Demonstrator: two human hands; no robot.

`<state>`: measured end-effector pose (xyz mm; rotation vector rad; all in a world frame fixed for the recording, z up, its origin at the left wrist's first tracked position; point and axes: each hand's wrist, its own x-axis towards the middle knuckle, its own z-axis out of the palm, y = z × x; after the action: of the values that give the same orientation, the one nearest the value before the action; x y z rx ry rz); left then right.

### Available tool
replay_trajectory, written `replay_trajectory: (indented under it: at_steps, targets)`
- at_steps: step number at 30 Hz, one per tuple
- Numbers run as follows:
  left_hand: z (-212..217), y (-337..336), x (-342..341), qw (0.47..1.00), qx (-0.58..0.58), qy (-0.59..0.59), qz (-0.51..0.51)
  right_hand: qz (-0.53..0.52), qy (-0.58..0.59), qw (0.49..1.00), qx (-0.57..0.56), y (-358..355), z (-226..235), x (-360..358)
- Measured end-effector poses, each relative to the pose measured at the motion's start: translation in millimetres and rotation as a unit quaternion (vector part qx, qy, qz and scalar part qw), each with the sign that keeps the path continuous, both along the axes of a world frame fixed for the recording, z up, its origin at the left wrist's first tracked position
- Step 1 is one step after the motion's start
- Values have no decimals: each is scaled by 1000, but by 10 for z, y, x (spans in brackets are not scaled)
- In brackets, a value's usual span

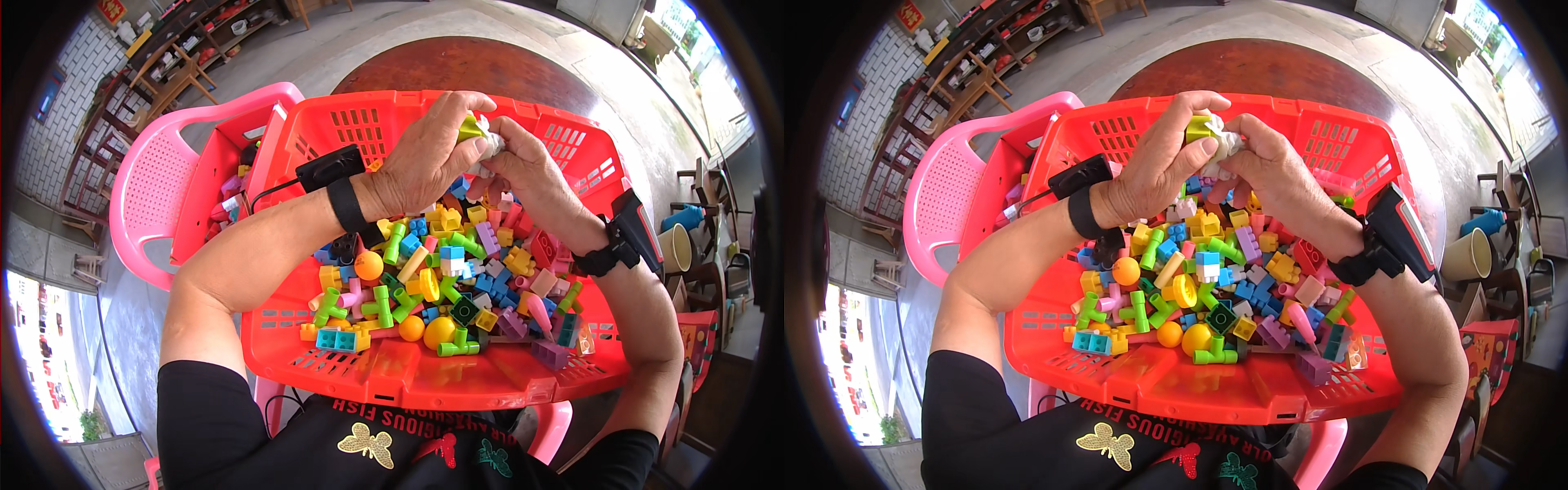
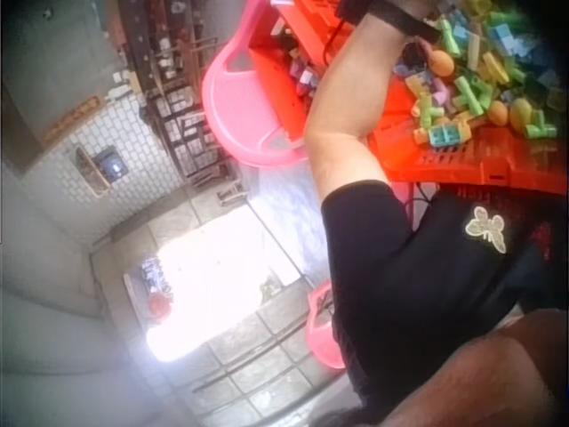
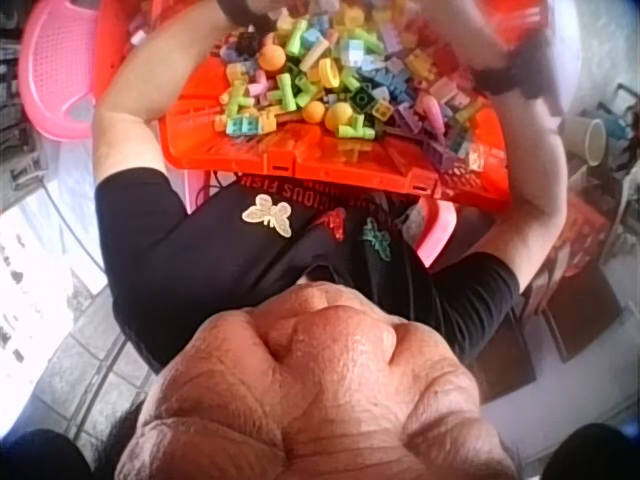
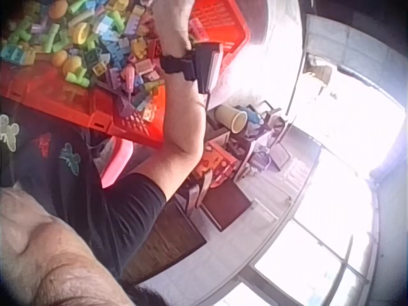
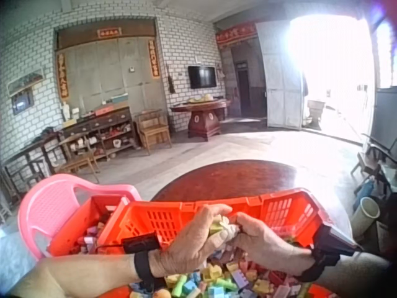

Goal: The person is shown assembling several small toy blocks together over a red basket filled with more blocks.

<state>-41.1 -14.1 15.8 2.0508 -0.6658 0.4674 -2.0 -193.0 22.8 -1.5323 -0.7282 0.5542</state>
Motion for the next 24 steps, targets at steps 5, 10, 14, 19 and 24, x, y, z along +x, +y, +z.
replay_trajectory:
  at_steps: [5,10,14,19,24]
  targets:
    - [105,23,-46,999,7,-39,-23,-32,7,999,6,13,-4,15]
    - [58,-50,-18,997,21,-62,-48,-85,-4,996,32,24,-72,68]
    - [14,42,80,998,48,-30,4,-74,21,997,-13,26,-63,48]
    - [-31,40,140,998,43,-35,29,-59,8,998,2,-2,-86,63]
    - [-68,133,218,999,-11,3,54,-65,14,998,-4,34,-6,-9]
